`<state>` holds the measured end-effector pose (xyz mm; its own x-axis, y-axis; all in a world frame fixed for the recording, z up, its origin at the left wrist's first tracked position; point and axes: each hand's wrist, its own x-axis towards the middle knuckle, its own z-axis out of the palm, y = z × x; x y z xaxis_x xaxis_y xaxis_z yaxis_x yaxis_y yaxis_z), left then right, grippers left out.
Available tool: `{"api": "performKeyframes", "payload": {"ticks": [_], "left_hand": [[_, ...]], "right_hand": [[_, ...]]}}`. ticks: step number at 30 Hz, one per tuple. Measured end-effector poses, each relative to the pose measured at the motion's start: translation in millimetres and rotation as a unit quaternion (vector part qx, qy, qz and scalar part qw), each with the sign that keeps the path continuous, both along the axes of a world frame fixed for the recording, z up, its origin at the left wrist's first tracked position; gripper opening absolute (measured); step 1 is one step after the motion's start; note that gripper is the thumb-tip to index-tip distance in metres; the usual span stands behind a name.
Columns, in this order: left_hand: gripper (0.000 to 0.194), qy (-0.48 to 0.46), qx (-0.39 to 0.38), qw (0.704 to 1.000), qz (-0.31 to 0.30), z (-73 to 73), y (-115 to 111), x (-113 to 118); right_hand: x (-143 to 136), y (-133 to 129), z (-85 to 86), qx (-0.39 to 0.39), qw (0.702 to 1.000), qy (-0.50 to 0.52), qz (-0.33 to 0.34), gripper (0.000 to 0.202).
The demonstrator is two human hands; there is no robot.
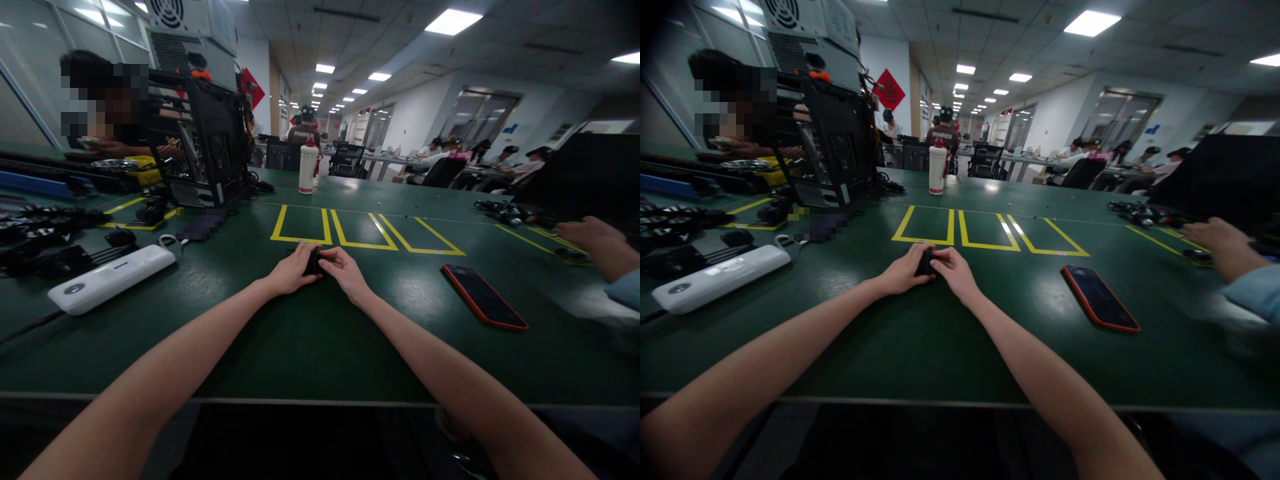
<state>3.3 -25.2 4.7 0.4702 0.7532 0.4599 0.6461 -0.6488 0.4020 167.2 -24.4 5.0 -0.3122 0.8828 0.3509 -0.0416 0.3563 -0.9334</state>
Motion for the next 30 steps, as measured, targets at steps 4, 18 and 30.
{"api": "performKeyframes", "payload": {"ticks": [4,18,30], "left_hand": [[0.062,-0.001,-0.001,1.000,-0.002,-0.1,0.0,0.2],[0.059,0.007,-0.005,1.000,-0.005,2.5,-1.8,0.5],[0.062,0.006,-0.006,1.000,-0.008,1.3,-1.1,-0.7]], "right_hand": [[0.6,4.0,-1.8,-0.020,1.000,-0.010,0.001,0.030],[0.4,1.2,-3.1,-0.016,1.000,0.008,0.018,0.023],[2.0,-2.0,-1.7,-0.028,0.997,0.023,0.067,0.035]]}}
